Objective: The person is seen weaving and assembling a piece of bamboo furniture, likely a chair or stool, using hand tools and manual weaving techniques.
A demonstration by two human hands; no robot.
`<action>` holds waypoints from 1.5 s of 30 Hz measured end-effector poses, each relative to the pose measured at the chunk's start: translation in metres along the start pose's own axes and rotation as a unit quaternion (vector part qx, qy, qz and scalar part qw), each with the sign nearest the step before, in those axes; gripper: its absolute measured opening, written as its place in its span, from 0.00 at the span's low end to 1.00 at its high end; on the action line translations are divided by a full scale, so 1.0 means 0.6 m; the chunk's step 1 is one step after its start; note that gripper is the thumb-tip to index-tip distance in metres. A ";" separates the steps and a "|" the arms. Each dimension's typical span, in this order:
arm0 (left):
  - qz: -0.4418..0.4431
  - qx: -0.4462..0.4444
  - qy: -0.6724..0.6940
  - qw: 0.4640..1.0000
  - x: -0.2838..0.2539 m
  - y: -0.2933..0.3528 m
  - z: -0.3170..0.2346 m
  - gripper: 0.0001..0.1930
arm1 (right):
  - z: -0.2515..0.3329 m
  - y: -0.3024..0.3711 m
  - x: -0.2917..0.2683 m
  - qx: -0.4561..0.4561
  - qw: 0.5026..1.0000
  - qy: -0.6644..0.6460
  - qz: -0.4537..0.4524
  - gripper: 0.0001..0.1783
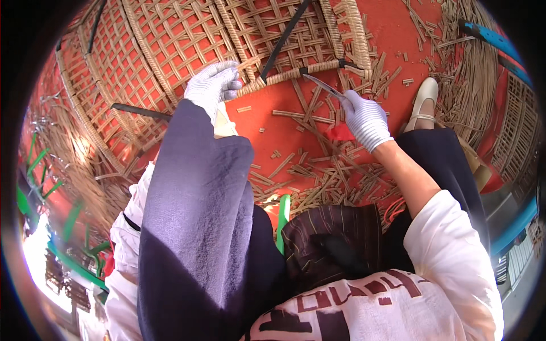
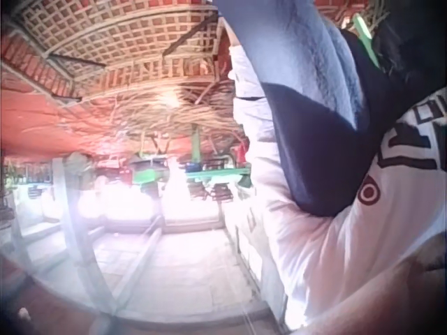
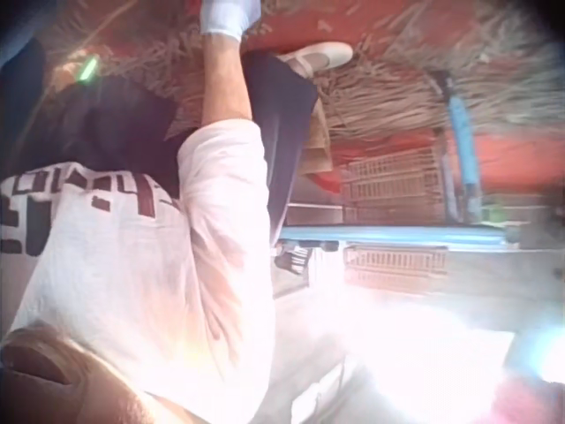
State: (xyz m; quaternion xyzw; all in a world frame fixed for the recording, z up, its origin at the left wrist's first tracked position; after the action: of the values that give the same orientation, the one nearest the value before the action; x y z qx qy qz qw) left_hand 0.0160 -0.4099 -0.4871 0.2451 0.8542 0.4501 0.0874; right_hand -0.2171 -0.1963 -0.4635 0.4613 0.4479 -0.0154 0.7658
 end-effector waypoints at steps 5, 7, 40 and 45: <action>-0.025 -0.029 0.012 0.999 -0.018 -0.001 0.033 0.13 | 0.004 -0.003 0.006 -0.018 1.000 0.008 -0.011 0.12; -0.024 -0.029 0.011 0.999 -0.021 -0.001 0.034 0.13 | 0.003 -0.017 0.011 -0.012 0.999 0.030 -0.005 0.12; -0.028 -0.049 -0.012 0.998 0.000 -0.002 0.022 0.17 | -0.006 -0.106 0.035 -0.213 0.965 0.148 0.029 0.16; -0.013 -0.027 0.017 0.999 -0.004 -0.001 0.016 0.16 | -0.021 -0.096 0.012 -0.197 0.974 0.101 0.038 0.15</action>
State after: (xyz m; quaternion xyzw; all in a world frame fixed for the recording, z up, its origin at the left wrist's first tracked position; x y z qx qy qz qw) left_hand 0.0217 -0.4045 -0.4932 0.2239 0.8460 0.4762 0.0854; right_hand -0.2466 -0.2174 -0.5103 0.3169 0.4992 0.1494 0.7925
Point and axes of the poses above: each hand's wrist, its own y-axis away from the middle knuckle, its own x-axis out of the palm, z = x × y, the point moved 7 cm from there along -y, towards the middle knuckle, and after that the axes turned 3 degrees about x, right-handed, at the moved point
